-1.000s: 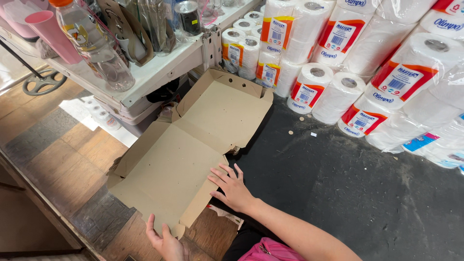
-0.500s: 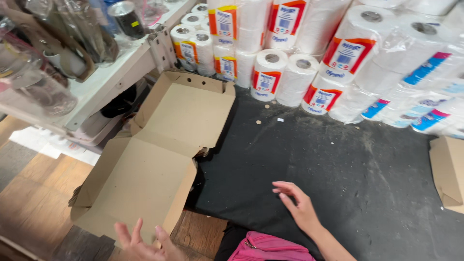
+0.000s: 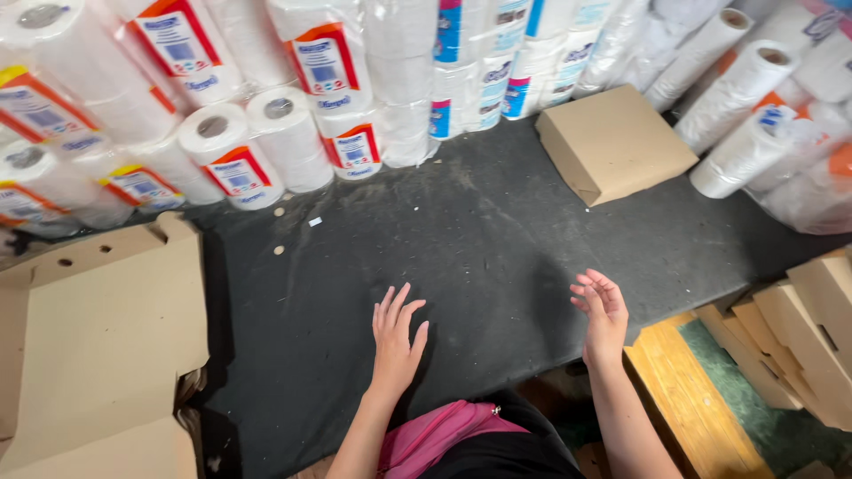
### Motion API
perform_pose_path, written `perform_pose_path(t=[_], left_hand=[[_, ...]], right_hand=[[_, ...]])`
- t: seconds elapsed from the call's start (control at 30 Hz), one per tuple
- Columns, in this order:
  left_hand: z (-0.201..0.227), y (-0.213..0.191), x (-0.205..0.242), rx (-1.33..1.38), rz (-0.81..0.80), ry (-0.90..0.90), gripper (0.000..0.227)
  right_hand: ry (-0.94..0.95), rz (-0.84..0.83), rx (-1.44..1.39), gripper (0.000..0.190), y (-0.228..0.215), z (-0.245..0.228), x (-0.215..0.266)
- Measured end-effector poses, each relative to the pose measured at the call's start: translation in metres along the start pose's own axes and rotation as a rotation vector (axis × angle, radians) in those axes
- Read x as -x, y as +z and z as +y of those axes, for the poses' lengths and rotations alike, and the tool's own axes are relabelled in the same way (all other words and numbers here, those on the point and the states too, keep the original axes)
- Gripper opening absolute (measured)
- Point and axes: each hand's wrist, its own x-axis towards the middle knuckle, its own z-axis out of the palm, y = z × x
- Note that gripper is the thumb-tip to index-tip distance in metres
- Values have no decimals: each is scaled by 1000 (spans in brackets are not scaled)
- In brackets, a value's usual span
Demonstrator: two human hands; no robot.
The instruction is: The person assembles cardboard boxes by hand on a black workspace, folding the flaps and tucking them in to form the box shape, then moving finished boxes aside to a stack.
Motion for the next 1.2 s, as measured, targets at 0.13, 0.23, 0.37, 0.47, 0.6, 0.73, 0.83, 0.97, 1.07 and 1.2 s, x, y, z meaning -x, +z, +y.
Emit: perform_pose_path(t=[0.13,0.23,0.37,0.47,0.6,0.73,0.83,0.97,1.07,1.2], left_hand=[[-16,27,-5,-110,-65,-28,34],[-20,33,-9,-167,-32,-14,34],[-19,29,-2,-193,-31,-21,35],[-14,27,-3,-208,-65,-42,37],[-16,30,-1,-228,-47,-29,37],[-17,31,-1,-241,-27,6,37],[-16,30,-1,-230,-27,2,38],[-13,27,-1,-214,-44,-10,40],[-15,29,-1,-213,-17,24,39],[-9,26,-1,-200,26,36,41]], right_hand=[[-54,122,-51,31,-21,13,-70],[21,184,-107,34,-33,31,-150],[401,255,-264,31,-18,24,-226],[633,230,-413,77,-21,43,-292],[723,369,-374,76,10,18,-309],[817,418,-312,101,42,-16,-299],[806,390,-295,97,45,-8,-313],[770,470,-346,94,46,1,-334],[671,365,-293,68,46,4,-335],[758,284,-245,66,63,-6,-292]])
